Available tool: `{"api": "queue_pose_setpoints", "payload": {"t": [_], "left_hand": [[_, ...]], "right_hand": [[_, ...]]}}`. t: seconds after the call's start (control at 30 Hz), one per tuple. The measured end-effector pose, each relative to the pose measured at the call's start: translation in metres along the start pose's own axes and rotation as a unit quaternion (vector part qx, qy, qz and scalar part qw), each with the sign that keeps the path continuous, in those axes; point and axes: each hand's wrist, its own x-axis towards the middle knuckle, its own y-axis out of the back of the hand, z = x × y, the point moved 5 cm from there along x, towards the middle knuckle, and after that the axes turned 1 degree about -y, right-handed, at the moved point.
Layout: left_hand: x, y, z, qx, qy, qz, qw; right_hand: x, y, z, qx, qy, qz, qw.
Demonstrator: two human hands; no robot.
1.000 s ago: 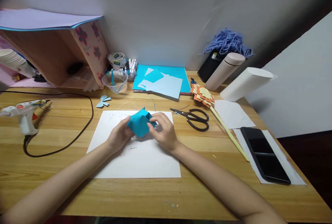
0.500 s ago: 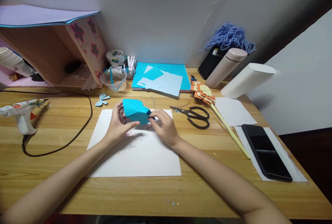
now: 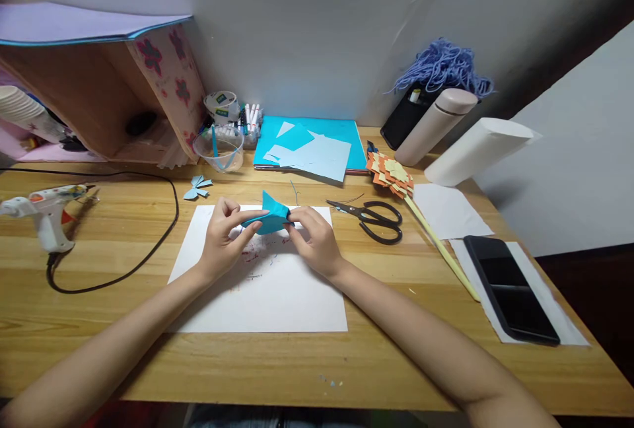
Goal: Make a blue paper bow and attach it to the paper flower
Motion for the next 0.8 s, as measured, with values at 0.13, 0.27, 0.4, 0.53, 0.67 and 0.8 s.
{"api": "queue_pose_setpoints", "payload": {"t": [0.13,0.27,0.4,0.53,0.67,0.8], "left_hand": [[0.0,0.002,0.003,0.022,-0.018,0.009,1.0],[-0.001,-0.001,0.009,0.009,-0.042,-0.033,0.999],[-0.003,-0.007,0.016,-0.031,-0.075,-0.103,0.991],[-0.006,-0.012,0.012,-0.042,-0.052,-0.116,0.991],[-0.007,-0.012,0.008,-0.026,-0.043,-0.082,0.995],[-0.007,-0.011,0.009,-0.032,-0.067,-0.062,0.995]], "right_hand": [[-0.002,0.001,-0.001,-0.003,0.009,0.012,1.0],[-0.002,0.002,-0.003,-0.006,0.007,0.014,1.0],[-0.003,0.001,-0.003,-0.006,0.017,-0.003,1.0],[-0.003,-0.001,-0.004,0.005,0.027,-0.015,0.999],[-0.003,0.0,-0.005,0.015,0.023,-0.016,1.0],[-0.004,-0.001,-0.006,0.025,0.034,-0.019,0.999]]}}
